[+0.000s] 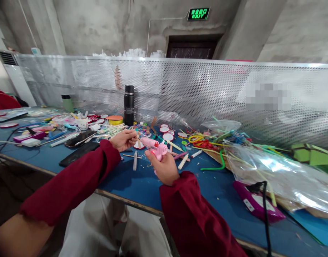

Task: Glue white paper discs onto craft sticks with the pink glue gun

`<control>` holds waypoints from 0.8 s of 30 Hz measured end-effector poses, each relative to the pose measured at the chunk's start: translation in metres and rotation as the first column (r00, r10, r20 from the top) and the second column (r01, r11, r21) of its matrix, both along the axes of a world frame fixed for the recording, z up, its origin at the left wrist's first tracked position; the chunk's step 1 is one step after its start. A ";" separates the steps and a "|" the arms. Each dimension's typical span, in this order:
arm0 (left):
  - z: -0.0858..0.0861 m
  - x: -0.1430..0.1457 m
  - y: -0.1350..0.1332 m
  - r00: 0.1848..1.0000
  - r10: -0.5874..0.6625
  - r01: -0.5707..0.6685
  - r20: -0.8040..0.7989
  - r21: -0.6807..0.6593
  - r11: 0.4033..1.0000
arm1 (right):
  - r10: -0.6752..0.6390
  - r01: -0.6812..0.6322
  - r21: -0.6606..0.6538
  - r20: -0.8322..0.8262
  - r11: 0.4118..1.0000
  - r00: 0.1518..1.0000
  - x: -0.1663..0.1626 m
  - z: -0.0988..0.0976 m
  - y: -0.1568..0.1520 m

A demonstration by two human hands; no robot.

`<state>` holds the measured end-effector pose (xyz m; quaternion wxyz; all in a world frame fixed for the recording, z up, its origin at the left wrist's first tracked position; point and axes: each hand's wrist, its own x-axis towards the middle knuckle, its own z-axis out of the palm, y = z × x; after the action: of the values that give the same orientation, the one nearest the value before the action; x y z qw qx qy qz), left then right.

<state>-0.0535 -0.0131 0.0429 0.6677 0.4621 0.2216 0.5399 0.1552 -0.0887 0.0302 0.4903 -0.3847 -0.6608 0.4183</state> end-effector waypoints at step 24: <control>0.001 -0.003 0.000 0.999 -0.030 0.030 0.013 0.005 1.000 | -0.027 0.022 0.064 0.066 0.998 0.997 0.000 0.003 -0.002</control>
<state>-0.0561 -0.0128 0.0441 0.6760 0.4635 0.2088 0.5335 0.1550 -0.0911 0.0332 0.4849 -0.3908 -0.6849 0.3781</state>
